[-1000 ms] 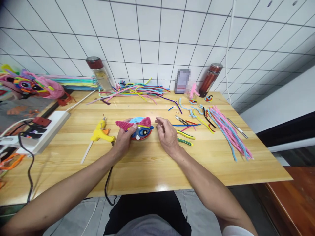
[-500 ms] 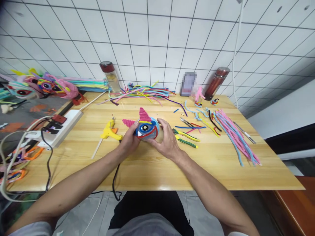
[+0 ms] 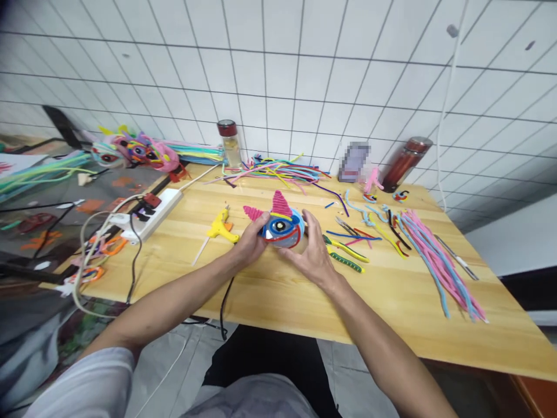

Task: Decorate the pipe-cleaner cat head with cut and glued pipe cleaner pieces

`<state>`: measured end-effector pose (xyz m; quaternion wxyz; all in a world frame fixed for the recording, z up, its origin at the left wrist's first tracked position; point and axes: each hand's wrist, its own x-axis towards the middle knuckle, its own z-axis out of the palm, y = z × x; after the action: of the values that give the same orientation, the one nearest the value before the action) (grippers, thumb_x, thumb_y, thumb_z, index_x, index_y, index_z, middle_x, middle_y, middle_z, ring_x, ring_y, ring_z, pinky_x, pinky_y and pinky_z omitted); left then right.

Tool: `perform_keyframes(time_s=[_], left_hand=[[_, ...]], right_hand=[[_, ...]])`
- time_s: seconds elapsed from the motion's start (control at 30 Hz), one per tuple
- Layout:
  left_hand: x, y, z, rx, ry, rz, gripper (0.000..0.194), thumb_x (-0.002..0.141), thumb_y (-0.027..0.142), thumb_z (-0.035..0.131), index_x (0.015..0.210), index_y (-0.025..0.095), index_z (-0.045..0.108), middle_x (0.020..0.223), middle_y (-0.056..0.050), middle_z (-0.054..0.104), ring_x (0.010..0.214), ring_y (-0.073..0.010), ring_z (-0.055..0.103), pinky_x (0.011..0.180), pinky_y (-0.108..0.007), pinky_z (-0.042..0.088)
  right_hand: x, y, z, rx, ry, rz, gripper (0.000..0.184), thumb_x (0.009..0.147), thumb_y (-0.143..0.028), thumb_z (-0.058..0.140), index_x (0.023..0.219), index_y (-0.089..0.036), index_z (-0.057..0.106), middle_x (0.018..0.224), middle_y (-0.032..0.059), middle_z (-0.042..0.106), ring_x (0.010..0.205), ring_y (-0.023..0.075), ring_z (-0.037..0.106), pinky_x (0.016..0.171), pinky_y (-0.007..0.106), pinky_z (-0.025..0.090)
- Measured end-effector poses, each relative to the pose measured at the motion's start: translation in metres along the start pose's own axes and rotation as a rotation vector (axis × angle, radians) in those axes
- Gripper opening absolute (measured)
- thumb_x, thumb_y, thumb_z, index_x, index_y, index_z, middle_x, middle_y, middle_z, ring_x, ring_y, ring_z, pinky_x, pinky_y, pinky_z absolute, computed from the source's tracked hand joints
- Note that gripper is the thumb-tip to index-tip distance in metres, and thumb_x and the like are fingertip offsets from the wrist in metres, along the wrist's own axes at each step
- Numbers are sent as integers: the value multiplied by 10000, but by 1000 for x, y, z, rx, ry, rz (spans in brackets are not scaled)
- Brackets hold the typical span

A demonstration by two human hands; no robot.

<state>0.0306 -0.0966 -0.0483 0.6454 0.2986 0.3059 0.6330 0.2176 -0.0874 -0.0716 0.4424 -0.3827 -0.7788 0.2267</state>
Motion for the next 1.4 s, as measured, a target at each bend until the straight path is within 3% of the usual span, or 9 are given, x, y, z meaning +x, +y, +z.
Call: perform_keyframes(time_s=[0.23, 0.4, 0.63, 0.8, 0.93, 1.07, 1.17, 1.3, 1.4], left_hand=[[4, 83, -3, -128, 129, 331, 330, 881, 506, 772, 995, 197, 761, 1061, -28, 823, 1219, -285, 723, 1083, -417, 566], [-21, 139, -29, -73, 231, 547, 286, 899, 478, 768, 982, 205, 775, 1082, -11, 821, 1269, -268, 701, 1115, -392, 546], [-59, 144, -77, 29, 366, 628, 368, 771, 462, 883, 986, 186, 769, 1020, -30, 820, 1172, -257, 735, 1066, -368, 548], [-63, 140, -104, 66, 441, 673, 368, 750, 436, 898, 985, 193, 753, 1035, -20, 806, 1128, -228, 734, 1042, -336, 545], [-58, 137, -115, 121, 505, 679, 413, 717, 449, 908, 991, 195, 732, 1010, -27, 795, 1107, -236, 732, 1015, -339, 550], [-49, 131, -109, 192, 508, 673, 434, 724, 509, 887, 953, 185, 709, 938, -18, 773, 992, -220, 735, 936, -328, 563], [-40, 120, -91, 238, 425, 624, 452, 737, 538, 871, 969, 183, 716, 921, -18, 769, 900, -209, 729, 881, -323, 572], [-29, 92, -58, 318, 236, 463, 489, 780, 551, 838, 1074, 176, 729, 1020, -54, 784, 929, -218, 726, 889, -334, 574], [-24, 63, -33, 398, 135, 325, 544, 764, 564, 847, 1115, 170, 713, 1052, -72, 780, 960, -226, 721, 919, -350, 570]], right_hand=[[6, -14, 4, -78, -129, -30, 624, 945, -473, 702, 1498, -254, 512, 1402, 156, 671, 1275, 312, 660, 1052, 548, 563], [24, -49, 58, -248, -360, -27, 581, 932, -404, 664, 1460, -189, 552, 1372, 165, 690, 1289, 323, 639, 1112, 527, 506], [54, -100, 152, -582, -578, 90, 712, 924, -459, 699, 1500, -88, 507, 1349, 238, 656, 1245, 368, 622, 1064, 481, 472], [60, -97, 179, -645, -562, 92, 633, 974, -408, 647, 1488, -70, 496, 1345, 257, 653, 1244, 360, 613, 1045, 462, 452], [59, -89, 173, -633, -568, 56, 461, 1009, -258, 565, 1445, -110, 536, 1302, 209, 690, 1201, 312, 637, 1022, 418, 462], [51, -74, 148, -623, -551, 36, 483, 997, -253, 571, 1455, -106, 532, 1299, 211, 684, 1203, 325, 631, 1039, 440, 467], [45, -53, 114, -538, -492, 36, 566, 965, -370, 636, 1470, -140, 526, 1295, 195, 684, 1201, 337, 634, 1054, 481, 480], [40, -26, 53, -150, -270, 43, 809, 880, -506, 723, 1563, -201, 414, 1440, 187, 609, 1199, 317, 642, 1002, 502, 541], [34, -18, 17, 38, -215, 41, 910, 818, -543, 794, 1580, -265, 381, 1511, 152, 567, 1211, 297, 641, 949, 467, 572]])
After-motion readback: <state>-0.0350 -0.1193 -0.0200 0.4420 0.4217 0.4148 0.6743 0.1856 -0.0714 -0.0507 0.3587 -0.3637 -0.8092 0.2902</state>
